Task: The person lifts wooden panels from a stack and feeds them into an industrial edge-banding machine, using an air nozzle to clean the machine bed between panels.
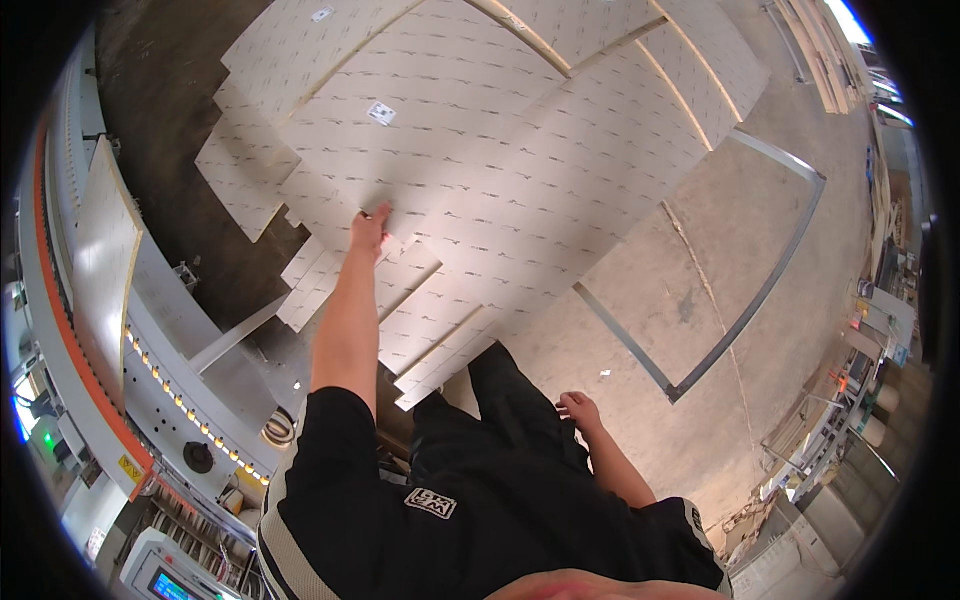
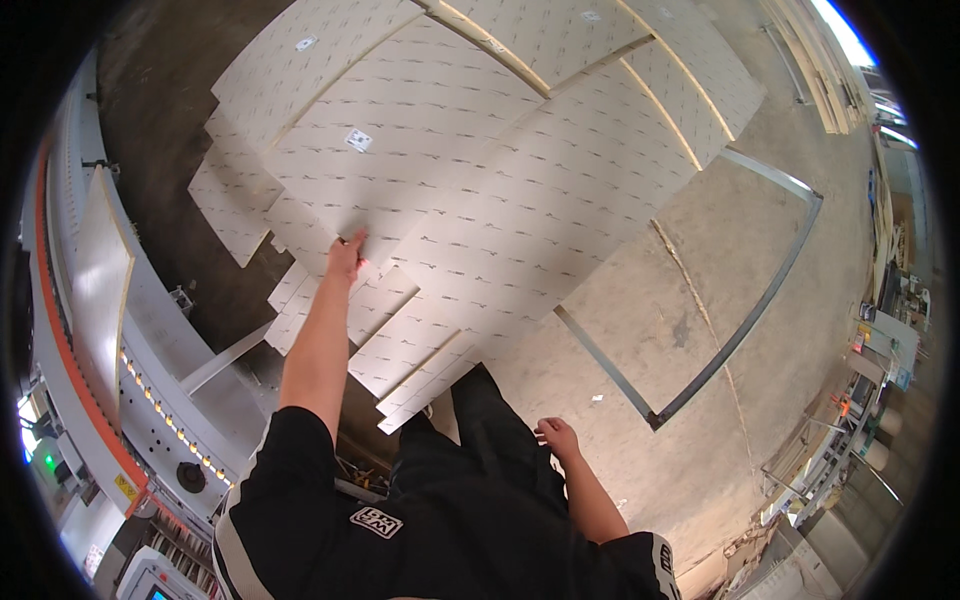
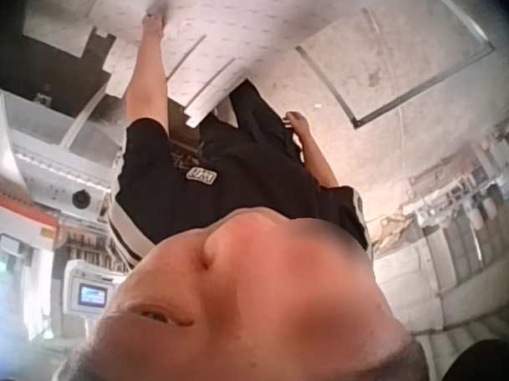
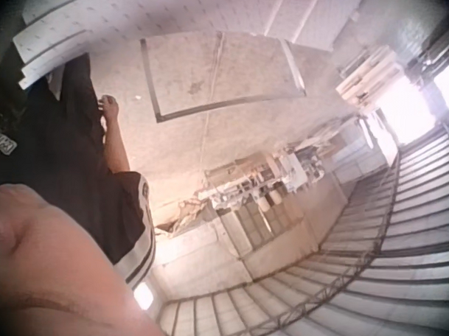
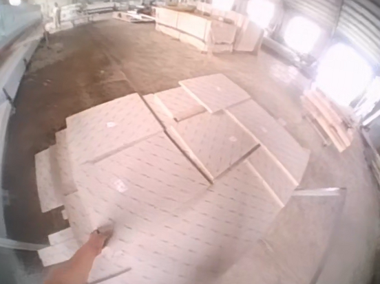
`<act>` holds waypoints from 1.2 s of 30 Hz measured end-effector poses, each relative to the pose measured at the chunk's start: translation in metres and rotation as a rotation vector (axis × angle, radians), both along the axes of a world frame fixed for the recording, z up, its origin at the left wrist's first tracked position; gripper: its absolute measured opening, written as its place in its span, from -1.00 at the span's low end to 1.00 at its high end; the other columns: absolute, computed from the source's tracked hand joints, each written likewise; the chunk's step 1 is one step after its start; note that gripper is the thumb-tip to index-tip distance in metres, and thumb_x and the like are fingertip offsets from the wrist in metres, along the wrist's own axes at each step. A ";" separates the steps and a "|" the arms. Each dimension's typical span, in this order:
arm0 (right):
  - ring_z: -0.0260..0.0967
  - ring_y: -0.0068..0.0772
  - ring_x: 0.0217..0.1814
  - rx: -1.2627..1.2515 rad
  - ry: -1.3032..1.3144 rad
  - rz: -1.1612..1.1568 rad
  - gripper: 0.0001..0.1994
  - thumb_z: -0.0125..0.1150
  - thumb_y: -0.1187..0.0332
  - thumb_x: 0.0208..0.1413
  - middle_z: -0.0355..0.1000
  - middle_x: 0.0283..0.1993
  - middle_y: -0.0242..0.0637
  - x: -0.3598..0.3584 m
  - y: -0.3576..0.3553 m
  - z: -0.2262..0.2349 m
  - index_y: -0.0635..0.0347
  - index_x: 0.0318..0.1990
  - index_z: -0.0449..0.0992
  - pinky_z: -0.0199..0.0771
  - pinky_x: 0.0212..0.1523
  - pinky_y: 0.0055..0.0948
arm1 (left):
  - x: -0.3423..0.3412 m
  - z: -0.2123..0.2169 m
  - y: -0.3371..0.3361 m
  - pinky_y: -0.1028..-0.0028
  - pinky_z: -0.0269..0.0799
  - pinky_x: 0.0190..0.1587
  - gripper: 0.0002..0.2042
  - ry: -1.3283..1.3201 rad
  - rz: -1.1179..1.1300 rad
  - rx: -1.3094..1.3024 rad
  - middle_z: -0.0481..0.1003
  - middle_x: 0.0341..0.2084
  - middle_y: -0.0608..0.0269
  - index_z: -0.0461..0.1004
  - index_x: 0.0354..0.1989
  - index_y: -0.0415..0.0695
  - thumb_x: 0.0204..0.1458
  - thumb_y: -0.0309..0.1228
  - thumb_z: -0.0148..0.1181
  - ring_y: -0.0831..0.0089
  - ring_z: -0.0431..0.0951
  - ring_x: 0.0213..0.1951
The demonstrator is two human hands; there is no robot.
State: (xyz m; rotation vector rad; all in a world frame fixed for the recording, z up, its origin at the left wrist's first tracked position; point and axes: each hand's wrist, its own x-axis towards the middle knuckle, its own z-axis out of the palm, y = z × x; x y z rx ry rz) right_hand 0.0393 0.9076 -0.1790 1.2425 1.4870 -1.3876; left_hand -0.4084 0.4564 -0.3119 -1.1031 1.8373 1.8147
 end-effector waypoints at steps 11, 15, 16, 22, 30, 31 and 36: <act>0.57 -0.35 -0.29 0.228 0.411 0.709 -0.66 0.20 0.05 0.17 0.60 -0.33 -0.25 -0.146 -0.021 -0.046 0.16 -0.21 0.63 0.51 -0.22 -0.34 | 0.231 0.062 -0.004 0.48 0.41 -0.46 -0.61 -0.152 0.055 0.171 0.58 -0.24 0.34 0.45 0.04 -0.16 0.11 -0.29 0.41 0.53 0.53 -0.35; 0.55 -0.08 -0.03 0.379 0.542 0.753 -0.57 0.14 -0.05 0.22 0.62 -0.14 -0.16 -0.248 -0.038 -0.043 0.10 -0.05 0.63 0.51 0.01 -0.15 | 0.332 0.082 -0.028 0.39 0.46 -0.21 -0.63 -0.195 0.220 0.217 0.56 -0.10 0.34 0.46 0.12 -0.13 0.22 -0.25 0.29 0.51 0.53 -0.16; 0.53 -0.08 0.03 0.451 0.554 0.805 -0.56 0.13 -0.05 0.22 0.60 -0.06 -0.14 -0.270 -0.039 -0.049 0.10 0.01 0.61 0.49 0.08 -0.13 | 0.358 0.084 -0.031 0.39 0.47 -0.17 -0.61 -0.146 0.384 0.305 0.56 -0.09 0.34 0.47 0.13 -0.13 0.24 -0.18 0.27 0.49 0.54 -0.16; 0.34 0.11 0.31 0.678 0.582 0.868 -0.33 -0.01 -0.18 0.27 0.42 0.26 0.03 -0.358 -0.066 -0.068 0.24 0.26 0.40 0.34 0.29 0.00 | 0.399 0.125 -0.041 0.32 0.48 -0.01 -0.50 -0.152 0.732 0.080 0.55 -0.09 0.30 0.49 0.12 -0.16 0.26 0.03 0.17 0.39 0.54 -0.08; 0.44 0.11 0.20 0.518 0.293 0.684 -0.08 -0.26 -0.42 0.23 0.53 0.11 0.12 -0.359 -0.081 -0.098 0.43 0.05 0.56 0.36 0.22 -0.03 | 0.363 0.190 -0.090 0.36 0.43 -0.21 -0.54 -0.341 0.495 -0.288 0.52 -0.43 0.31 0.61 -0.18 -0.26 0.24 -0.01 0.19 0.51 0.46 -0.32; 0.45 0.11 0.18 0.516 0.289 0.671 -0.08 -0.25 -0.43 0.23 0.55 0.07 0.11 -0.358 -0.085 -0.085 0.44 0.02 0.58 0.37 0.20 -0.03 | 0.361 0.200 -0.096 0.36 0.41 -0.24 -0.55 -0.305 0.506 -0.299 0.50 -0.45 0.33 0.61 -0.19 -0.26 0.24 -0.02 0.19 0.52 0.44 -0.35; 0.46 -0.04 0.17 0.271 0.375 0.251 -0.18 0.00 -0.30 0.22 0.52 0.13 -0.02 -0.309 -0.134 -0.017 0.46 0.14 0.50 0.43 0.17 -0.08 | 0.405 0.263 -0.133 0.41 0.32 -0.36 -0.58 -0.151 0.499 -0.382 0.42 -0.55 0.38 0.55 -0.33 -0.26 0.26 -0.06 0.18 0.58 0.33 -0.45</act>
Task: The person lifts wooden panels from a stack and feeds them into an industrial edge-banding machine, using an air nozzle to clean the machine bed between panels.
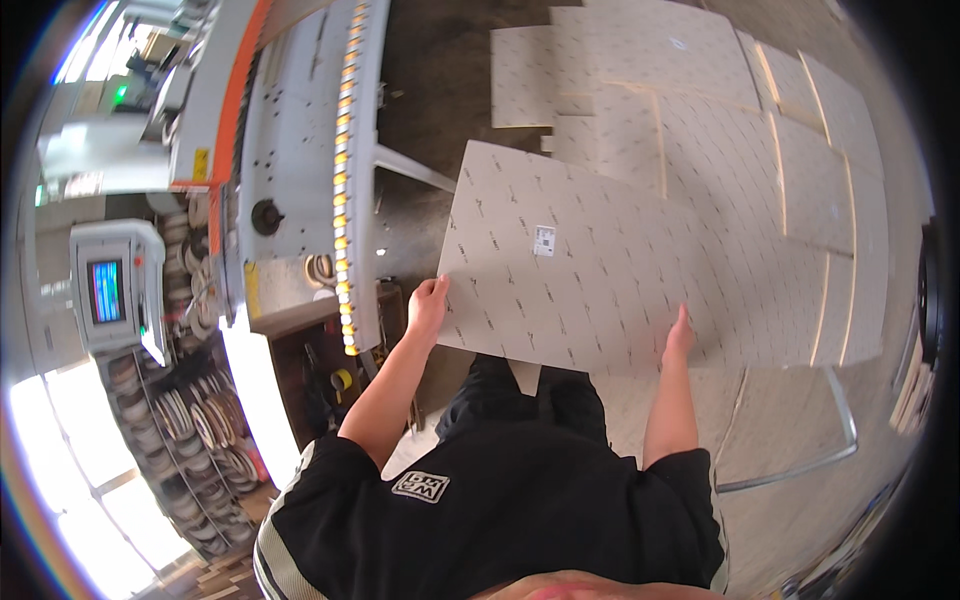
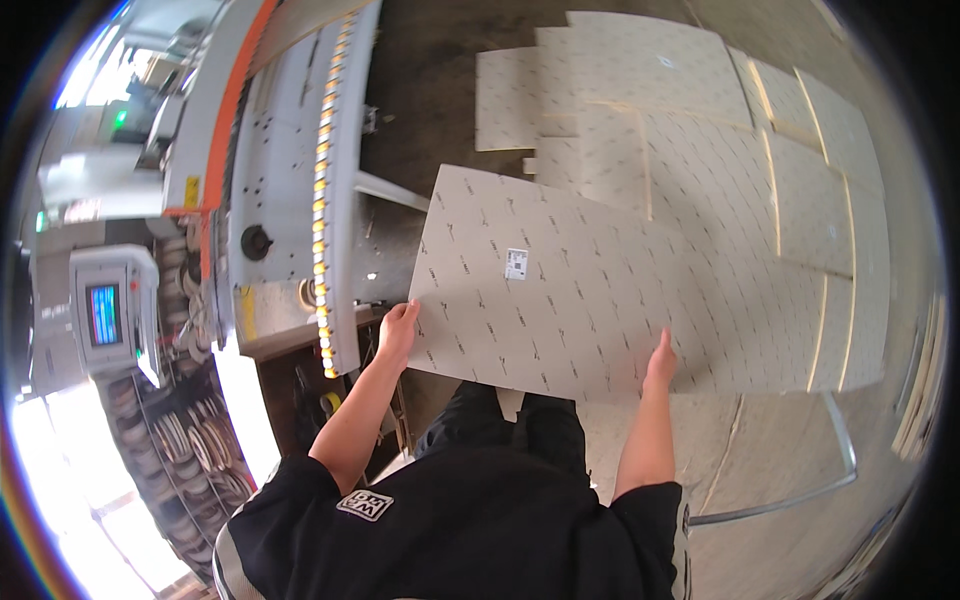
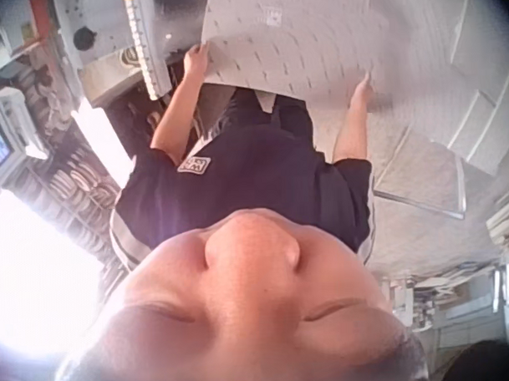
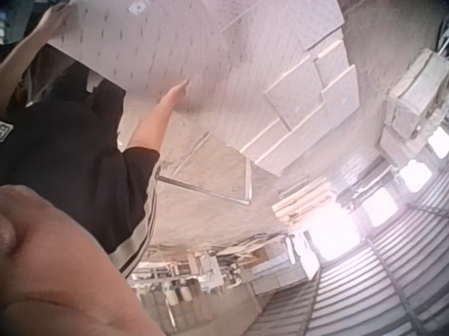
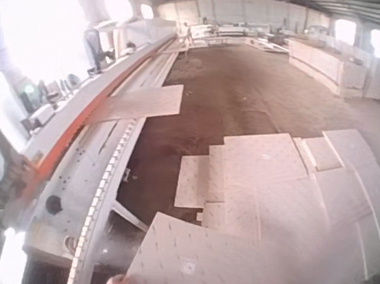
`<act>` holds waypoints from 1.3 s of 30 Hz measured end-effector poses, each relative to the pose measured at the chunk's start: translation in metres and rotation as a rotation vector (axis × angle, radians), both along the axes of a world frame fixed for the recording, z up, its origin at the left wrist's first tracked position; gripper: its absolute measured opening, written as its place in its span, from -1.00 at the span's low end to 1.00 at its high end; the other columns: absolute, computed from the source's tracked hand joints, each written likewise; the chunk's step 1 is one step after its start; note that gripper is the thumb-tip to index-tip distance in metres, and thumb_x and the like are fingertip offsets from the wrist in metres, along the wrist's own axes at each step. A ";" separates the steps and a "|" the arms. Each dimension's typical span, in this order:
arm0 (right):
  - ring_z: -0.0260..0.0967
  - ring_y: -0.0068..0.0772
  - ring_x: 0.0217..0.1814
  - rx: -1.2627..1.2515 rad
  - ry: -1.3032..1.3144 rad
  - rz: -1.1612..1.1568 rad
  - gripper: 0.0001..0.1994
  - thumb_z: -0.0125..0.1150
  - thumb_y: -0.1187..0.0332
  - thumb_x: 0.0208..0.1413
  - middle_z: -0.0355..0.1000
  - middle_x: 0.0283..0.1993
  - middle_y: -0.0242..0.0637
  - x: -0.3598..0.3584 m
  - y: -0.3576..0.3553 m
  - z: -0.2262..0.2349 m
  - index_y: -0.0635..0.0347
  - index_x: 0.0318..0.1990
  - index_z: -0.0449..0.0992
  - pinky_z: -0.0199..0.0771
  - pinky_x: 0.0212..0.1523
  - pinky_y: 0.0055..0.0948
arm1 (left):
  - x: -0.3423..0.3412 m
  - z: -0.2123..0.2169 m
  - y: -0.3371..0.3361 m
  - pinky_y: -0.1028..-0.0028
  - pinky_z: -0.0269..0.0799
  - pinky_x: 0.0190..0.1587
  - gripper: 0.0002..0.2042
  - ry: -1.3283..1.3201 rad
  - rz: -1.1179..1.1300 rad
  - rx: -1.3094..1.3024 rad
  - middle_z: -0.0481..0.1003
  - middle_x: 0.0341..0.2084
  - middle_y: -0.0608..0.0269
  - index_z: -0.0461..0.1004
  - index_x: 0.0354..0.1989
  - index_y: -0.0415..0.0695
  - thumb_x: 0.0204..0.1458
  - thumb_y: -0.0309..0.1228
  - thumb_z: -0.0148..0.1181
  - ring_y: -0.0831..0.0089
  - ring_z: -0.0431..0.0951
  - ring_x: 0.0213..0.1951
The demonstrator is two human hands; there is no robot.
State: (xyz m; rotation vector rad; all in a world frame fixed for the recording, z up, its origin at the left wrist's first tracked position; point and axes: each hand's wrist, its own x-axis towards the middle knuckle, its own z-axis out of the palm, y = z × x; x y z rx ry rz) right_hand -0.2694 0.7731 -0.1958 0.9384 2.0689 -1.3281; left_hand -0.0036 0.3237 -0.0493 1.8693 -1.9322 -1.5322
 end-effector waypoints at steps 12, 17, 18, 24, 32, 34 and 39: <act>0.49 -0.14 0.13 -0.383 0.016 0.089 -0.29 0.18 -0.14 0.19 0.49 0.17 -0.13 0.143 -0.245 0.145 0.41 0.19 0.47 0.52 0.10 -0.16 | 0.251 0.038 -0.160 0.28 0.49 -0.22 -0.51 -0.062 0.146 -0.299 0.60 -0.47 0.09 0.62 -0.20 -0.16 0.19 0.10 0.15 0.21 0.64 -0.35; 0.52 -0.19 0.08 -0.424 0.038 0.211 -0.34 0.17 -0.11 0.23 0.53 0.11 -0.16 0.210 -0.359 0.156 0.40 0.15 0.49 0.54 0.09 -0.23 | 0.338 0.050 -0.238 0.09 0.47 -0.12 -0.47 -0.259 0.182 -0.446 0.61 -0.35 -0.01 0.57 -0.23 -0.15 0.22 0.15 0.03 -0.07 0.60 -0.17; 0.51 -0.22 0.08 -0.407 0.054 0.286 -0.32 0.15 -0.14 0.24 0.53 0.10 -0.17 0.225 -0.382 0.167 0.40 0.16 0.47 0.52 0.10 -0.23 | 0.354 0.054 -0.256 0.09 0.46 -0.07 -0.48 -0.332 0.155 -0.446 0.59 -0.25 0.00 0.55 -0.25 -0.17 0.22 0.13 0.03 -0.06 0.57 -0.08; 0.49 -0.29 0.07 -0.432 0.076 0.494 -0.30 0.12 -0.23 0.26 0.53 0.04 -0.10 0.296 -0.474 0.156 0.41 0.04 0.48 0.50 0.10 -0.27 | 0.432 0.042 -0.343 0.11 0.38 0.17 -0.50 -0.411 0.182 -0.699 0.51 0.03 -0.04 0.48 0.09 -0.19 0.18 -0.01 0.13 -0.04 0.46 0.11; 0.42 -0.25 0.19 -0.502 -0.027 0.590 -0.36 0.10 -0.09 0.35 0.39 0.20 -0.07 0.349 -0.532 0.167 0.38 0.21 0.24 0.45 0.20 -0.23 | 0.422 0.051 -0.295 0.08 0.13 0.38 -0.33 -0.168 0.349 -1.105 0.25 0.31 -0.14 0.21 0.34 -0.25 0.06 -0.34 0.33 -0.10 0.21 0.34; 0.42 -0.29 0.14 -0.512 0.019 0.644 -0.42 0.16 -0.03 0.33 0.42 0.12 -0.12 0.353 -0.540 0.160 0.36 0.17 0.29 0.46 0.17 -0.24 | 0.416 0.025 -0.246 0.07 0.04 0.42 -0.27 -0.043 0.577 -0.982 0.17 0.33 -0.26 0.13 0.38 -0.34 0.06 -0.39 0.33 -0.14 0.12 0.38; 0.42 -0.47 -0.13 -0.283 0.305 0.965 -0.59 0.32 0.17 0.25 0.44 -0.13 -0.30 0.344 -0.513 0.148 0.31 0.04 0.40 0.50 -0.05 -0.40 | 0.359 -0.008 -0.139 0.24 0.52 -0.21 -0.59 0.667 0.822 0.404 0.48 -0.33 0.15 0.38 0.08 -0.15 0.33 -0.03 0.05 0.34 0.51 -0.33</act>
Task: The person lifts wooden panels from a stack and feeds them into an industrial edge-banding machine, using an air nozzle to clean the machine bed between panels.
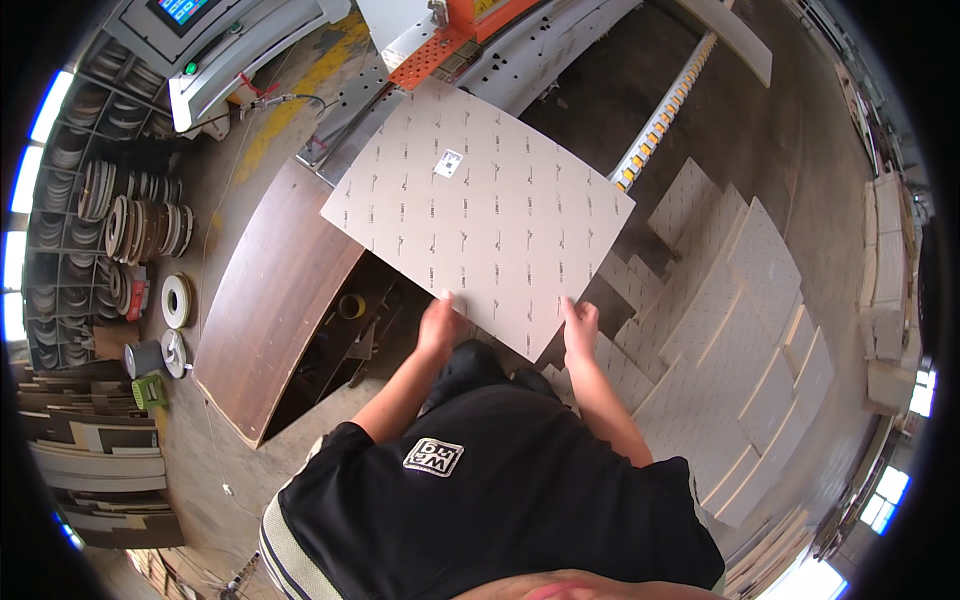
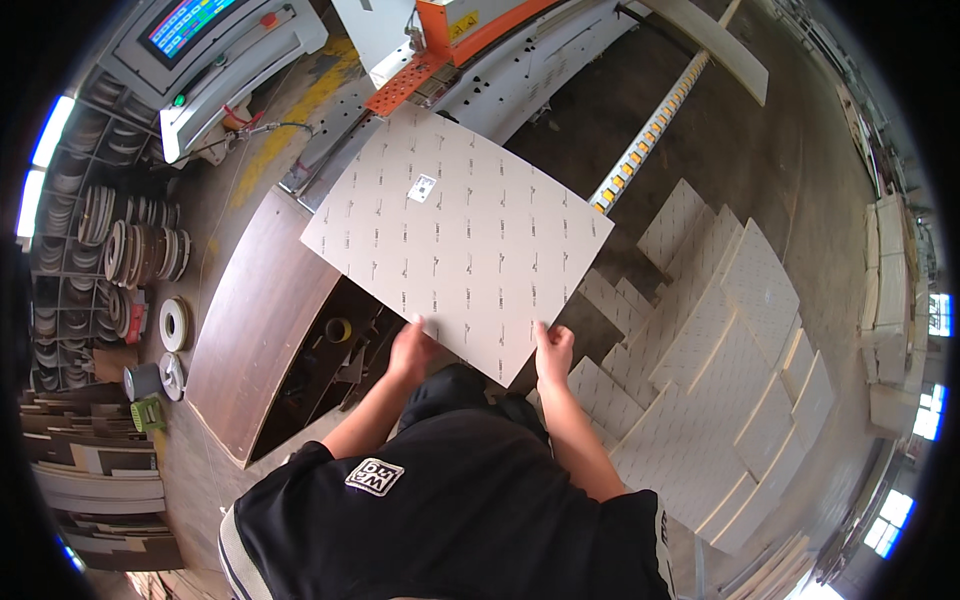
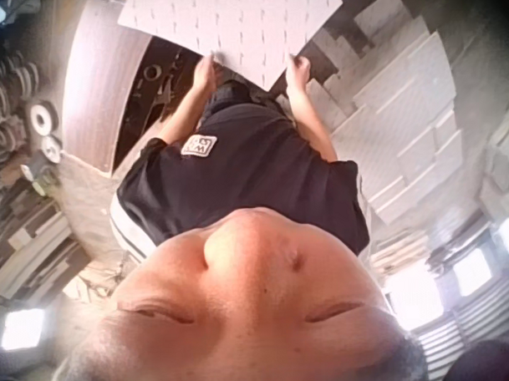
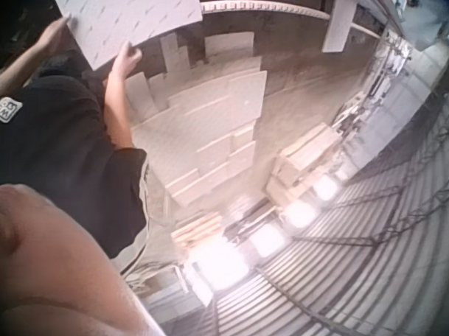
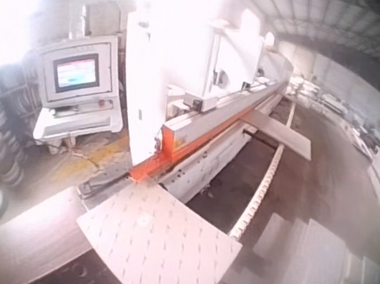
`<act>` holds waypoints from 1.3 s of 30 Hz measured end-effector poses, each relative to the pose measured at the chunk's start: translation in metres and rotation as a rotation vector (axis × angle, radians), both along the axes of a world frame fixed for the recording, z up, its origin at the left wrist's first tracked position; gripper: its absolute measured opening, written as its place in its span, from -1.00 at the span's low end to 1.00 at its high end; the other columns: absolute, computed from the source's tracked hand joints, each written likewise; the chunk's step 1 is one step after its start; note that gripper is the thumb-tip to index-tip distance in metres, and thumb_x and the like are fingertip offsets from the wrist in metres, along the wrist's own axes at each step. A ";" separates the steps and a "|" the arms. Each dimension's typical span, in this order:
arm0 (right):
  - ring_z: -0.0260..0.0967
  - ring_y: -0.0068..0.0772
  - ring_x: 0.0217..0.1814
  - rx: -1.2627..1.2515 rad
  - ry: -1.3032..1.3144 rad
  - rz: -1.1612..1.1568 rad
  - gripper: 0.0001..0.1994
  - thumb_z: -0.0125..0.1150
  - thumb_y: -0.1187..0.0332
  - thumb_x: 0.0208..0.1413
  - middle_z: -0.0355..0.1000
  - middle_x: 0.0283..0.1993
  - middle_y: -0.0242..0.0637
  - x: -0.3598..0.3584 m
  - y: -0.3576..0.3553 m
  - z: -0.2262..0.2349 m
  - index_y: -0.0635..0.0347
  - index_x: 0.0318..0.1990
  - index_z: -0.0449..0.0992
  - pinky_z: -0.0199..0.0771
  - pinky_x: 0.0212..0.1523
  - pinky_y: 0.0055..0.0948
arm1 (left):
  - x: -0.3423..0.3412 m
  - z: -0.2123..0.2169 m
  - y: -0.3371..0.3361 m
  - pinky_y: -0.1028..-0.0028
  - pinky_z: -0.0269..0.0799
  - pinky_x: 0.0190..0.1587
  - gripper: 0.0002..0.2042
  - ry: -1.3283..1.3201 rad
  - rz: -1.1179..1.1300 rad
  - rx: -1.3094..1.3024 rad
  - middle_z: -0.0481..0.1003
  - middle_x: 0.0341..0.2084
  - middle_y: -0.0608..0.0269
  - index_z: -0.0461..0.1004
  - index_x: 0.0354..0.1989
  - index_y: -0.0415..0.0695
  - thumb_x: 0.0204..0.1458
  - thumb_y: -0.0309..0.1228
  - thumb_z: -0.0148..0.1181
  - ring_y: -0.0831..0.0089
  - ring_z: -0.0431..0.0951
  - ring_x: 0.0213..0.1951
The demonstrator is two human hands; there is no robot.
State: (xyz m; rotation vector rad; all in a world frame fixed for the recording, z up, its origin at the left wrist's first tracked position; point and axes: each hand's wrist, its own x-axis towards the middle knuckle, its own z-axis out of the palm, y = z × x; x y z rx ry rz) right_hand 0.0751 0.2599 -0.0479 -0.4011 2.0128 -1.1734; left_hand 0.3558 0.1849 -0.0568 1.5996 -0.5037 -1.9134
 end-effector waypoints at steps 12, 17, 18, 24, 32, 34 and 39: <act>0.41 -0.32 0.25 -0.168 -0.500 0.154 -0.44 0.29 0.29 0.28 0.35 0.31 0.00 0.021 -0.016 0.061 0.42 0.32 0.30 0.52 0.18 -0.31 | -0.036 0.026 -0.057 0.15 0.66 -0.23 -0.53 0.035 0.167 -0.070 0.57 -0.09 0.12 0.31 0.20 -0.10 0.39 0.02 -0.16 0.23 0.68 -0.24; 0.38 -0.25 0.29 -0.214 -0.515 0.142 -0.47 0.24 0.28 0.30 0.34 0.29 -0.07 0.022 -0.032 0.065 0.40 0.31 0.31 0.51 0.20 -0.27 | -0.039 0.029 -0.078 0.16 0.65 -0.26 -0.53 0.014 0.179 -0.036 0.58 -0.14 0.11 0.33 0.18 -0.12 0.39 0.02 -0.17 0.22 0.67 -0.27; 0.38 -0.20 0.30 -0.218 -0.513 0.131 -0.49 0.22 0.30 0.31 0.35 0.28 -0.09 0.021 -0.033 0.065 0.40 0.30 0.31 0.50 0.20 -0.25 | -0.041 0.028 -0.081 0.17 0.64 -0.26 -0.53 0.022 0.182 -0.032 0.58 -0.15 0.12 0.33 0.17 -0.13 0.39 0.02 -0.18 0.22 0.67 -0.27; 0.34 -0.26 0.33 -0.278 -0.488 0.098 -0.48 0.20 0.29 0.32 0.31 0.32 -0.11 -0.003 -0.062 0.066 0.38 0.33 0.29 0.52 0.20 -0.24 | -0.072 0.026 -0.116 0.18 0.64 -0.30 -0.53 0.064 0.123 -0.050 0.58 -0.19 0.12 0.37 0.11 -0.14 0.40 0.02 -0.19 0.22 0.66 -0.32; 0.32 -0.17 0.37 -0.335 -0.414 0.055 -0.49 0.20 0.19 0.32 0.35 0.30 -0.16 -0.059 -0.111 0.062 0.27 0.32 0.34 0.50 0.20 -0.26 | -0.140 0.027 -0.170 0.17 0.64 -0.37 -0.51 0.080 0.094 -0.094 0.58 -0.17 0.12 0.39 0.10 -0.17 0.39 0.05 -0.17 0.19 0.66 -0.34; 0.34 -0.25 0.35 -0.380 -0.386 0.076 -0.50 0.22 0.18 0.31 0.36 0.29 -0.21 -0.074 -0.115 0.060 0.25 0.30 0.37 0.49 0.21 -0.25 | -0.159 0.022 -0.182 0.12 0.65 -0.33 -0.51 0.056 0.128 -0.074 0.57 -0.14 0.08 0.38 0.12 -0.19 0.39 0.02 -0.15 0.14 0.66 -0.27; 0.38 -0.32 0.31 -0.508 -0.487 0.015 -0.55 0.14 0.14 0.35 0.40 0.28 -0.23 -0.085 -0.116 0.061 0.24 0.24 0.40 0.48 0.21 -0.25 | -0.166 -0.007 -0.220 0.15 0.63 -0.27 -0.56 0.165 0.080 -0.079 0.53 -0.13 0.09 0.38 0.08 -0.19 0.35 -0.02 -0.04 0.22 0.60 -0.25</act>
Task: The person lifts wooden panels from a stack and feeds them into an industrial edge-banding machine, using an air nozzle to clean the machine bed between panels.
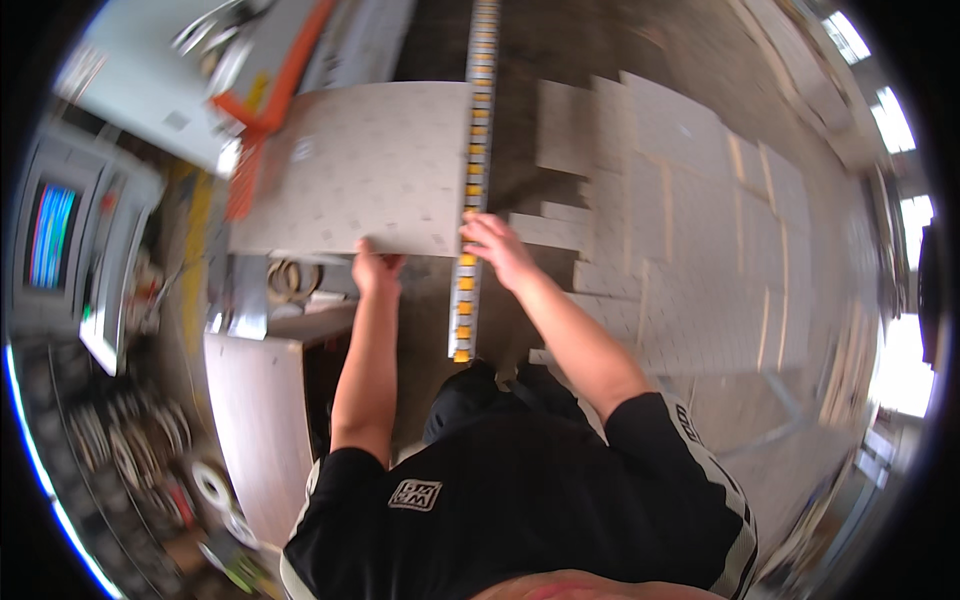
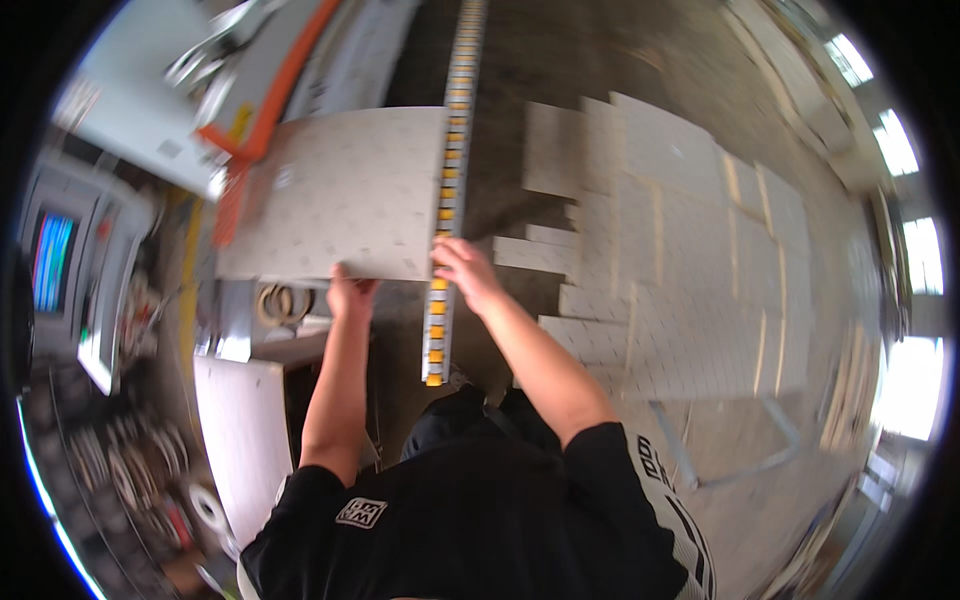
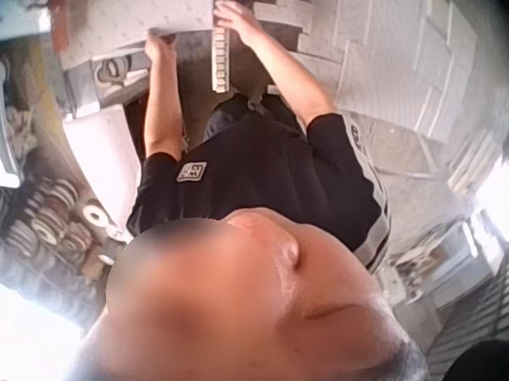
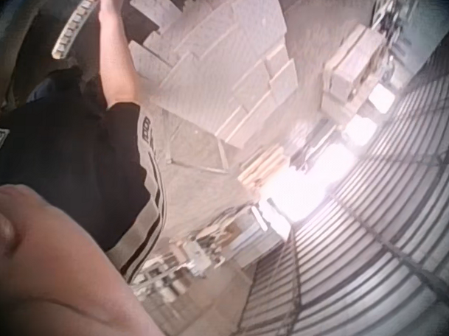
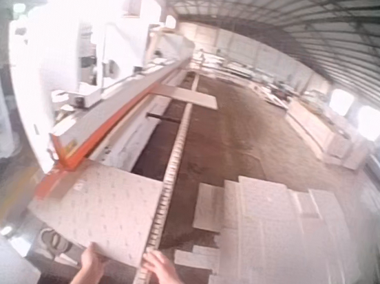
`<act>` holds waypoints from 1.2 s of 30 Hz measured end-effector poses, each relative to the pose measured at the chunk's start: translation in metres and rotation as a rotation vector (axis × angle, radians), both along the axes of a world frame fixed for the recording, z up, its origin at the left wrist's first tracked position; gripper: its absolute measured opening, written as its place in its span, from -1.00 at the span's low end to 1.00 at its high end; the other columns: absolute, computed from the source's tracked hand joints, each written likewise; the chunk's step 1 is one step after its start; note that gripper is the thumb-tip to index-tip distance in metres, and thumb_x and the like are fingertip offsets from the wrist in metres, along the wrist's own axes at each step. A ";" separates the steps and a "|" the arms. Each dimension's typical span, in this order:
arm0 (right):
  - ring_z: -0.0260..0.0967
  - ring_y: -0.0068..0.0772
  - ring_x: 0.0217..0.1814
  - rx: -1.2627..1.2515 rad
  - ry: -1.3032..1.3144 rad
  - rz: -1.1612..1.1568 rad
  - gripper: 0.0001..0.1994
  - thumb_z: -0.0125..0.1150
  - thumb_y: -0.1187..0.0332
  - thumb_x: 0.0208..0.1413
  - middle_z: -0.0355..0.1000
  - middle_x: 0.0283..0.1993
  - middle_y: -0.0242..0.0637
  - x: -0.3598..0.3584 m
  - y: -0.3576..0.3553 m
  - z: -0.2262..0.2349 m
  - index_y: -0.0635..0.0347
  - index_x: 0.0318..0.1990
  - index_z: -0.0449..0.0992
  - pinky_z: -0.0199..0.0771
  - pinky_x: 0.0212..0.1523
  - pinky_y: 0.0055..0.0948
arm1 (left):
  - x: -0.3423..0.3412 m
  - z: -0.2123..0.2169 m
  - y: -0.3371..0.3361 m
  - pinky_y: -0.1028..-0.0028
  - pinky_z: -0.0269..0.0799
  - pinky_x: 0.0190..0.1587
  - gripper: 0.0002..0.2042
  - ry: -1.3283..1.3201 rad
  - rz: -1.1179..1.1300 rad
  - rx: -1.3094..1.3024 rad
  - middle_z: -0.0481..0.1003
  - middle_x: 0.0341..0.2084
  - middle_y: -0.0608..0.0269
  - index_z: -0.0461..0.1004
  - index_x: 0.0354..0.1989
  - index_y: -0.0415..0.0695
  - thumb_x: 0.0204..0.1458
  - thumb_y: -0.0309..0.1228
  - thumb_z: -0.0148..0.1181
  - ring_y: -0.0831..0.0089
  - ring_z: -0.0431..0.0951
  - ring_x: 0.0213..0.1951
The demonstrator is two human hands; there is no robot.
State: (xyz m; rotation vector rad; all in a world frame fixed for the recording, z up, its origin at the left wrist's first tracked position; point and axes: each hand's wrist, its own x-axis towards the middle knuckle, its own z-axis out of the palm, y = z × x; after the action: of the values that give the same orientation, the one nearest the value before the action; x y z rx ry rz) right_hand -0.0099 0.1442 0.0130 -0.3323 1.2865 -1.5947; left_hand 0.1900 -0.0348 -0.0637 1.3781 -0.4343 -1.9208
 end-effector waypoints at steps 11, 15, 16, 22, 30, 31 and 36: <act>0.43 -0.31 0.18 -0.323 -0.769 -0.273 -0.56 -0.12 -0.03 0.42 0.47 0.17 -0.31 0.016 0.159 -0.057 0.07 0.19 0.41 0.42 0.18 -0.31 | -0.135 0.098 0.267 0.19 0.16 0.35 -0.67 -0.207 -1.014 -1.446 0.47 0.14 -0.02 0.46 0.11 -0.24 0.20 -0.43 0.02 0.03 0.37 0.27; 0.30 -0.25 0.32 -0.133 -0.870 -0.321 -0.40 -0.24 -0.23 0.38 0.35 0.31 -0.33 -0.005 0.205 -0.065 -0.06 0.32 0.33 0.29 0.32 -0.10 | -0.177 0.025 0.287 0.12 0.29 0.22 -0.70 -0.235 -1.129 -1.417 0.56 -0.01 0.01 0.56 -0.05 -0.18 0.20 -0.30 0.01 -0.04 0.50 0.06; 0.28 -0.24 0.34 -0.093 -0.878 -0.213 -0.35 -0.26 -0.27 0.37 0.31 0.35 -0.32 -0.023 0.225 -0.064 -0.06 0.37 0.29 0.27 0.34 -0.09 | -0.185 -0.002 0.288 0.14 0.31 0.20 -0.71 -0.411 -1.202 -1.439 0.58 -0.04 0.04 0.58 -0.07 -0.15 0.24 -0.27 0.00 0.00 0.51 0.06; 0.42 -0.29 0.25 0.349 -0.146 -0.036 -0.35 0.14 -0.14 0.27 0.45 0.25 -0.21 -0.158 0.348 -0.110 0.19 0.30 0.36 0.51 0.10 -0.22 | -0.250 -0.121 0.295 0.34 0.52 -0.12 -0.72 -0.684 -1.618 -0.854 0.64 -0.27 0.15 0.56 -0.08 -0.17 0.30 -0.21 0.08 0.29 0.65 -0.22; 0.38 -0.15 0.32 1.362 0.462 0.038 -0.13 0.45 -0.27 -0.15 0.41 0.27 -0.09 -0.423 0.508 -0.271 0.21 0.19 0.43 0.45 0.24 -0.17 | -0.443 -0.250 0.293 0.47 0.45 -0.26 -0.77 -0.257 -1.624 -0.535 0.57 -0.47 0.35 0.52 -0.20 -0.18 0.30 -0.25 0.10 0.57 0.52 -0.40; 0.35 -0.13 0.35 1.439 0.433 0.116 -0.07 0.46 -0.31 -0.19 0.37 0.31 -0.07 -0.440 0.527 -0.287 0.24 0.20 0.41 0.44 0.26 -0.17 | -0.490 -0.253 0.304 0.47 0.43 -0.29 -0.78 -0.374 -1.621 -0.598 0.55 -0.48 0.37 0.52 -0.22 -0.18 0.30 -0.26 0.10 0.58 0.49 -0.42; 0.29 -0.10 0.39 1.471 0.204 0.046 0.00 0.70 -0.07 -0.38 0.37 0.26 0.01 -0.463 0.524 -0.293 0.29 0.22 0.35 0.44 0.29 -0.22 | -0.688 -0.256 0.301 0.52 0.39 -0.35 -0.65 -0.424 -1.436 -0.678 0.50 -0.64 0.42 0.52 -0.57 -0.09 0.25 -0.22 0.04 0.62 0.45 -0.51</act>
State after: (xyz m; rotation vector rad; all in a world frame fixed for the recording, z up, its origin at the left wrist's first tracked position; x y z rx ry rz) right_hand -0.4729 0.6685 -0.2804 0.4139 2.1967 -0.2656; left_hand -0.4977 0.2661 -0.3193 0.9687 -2.5228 -1.9713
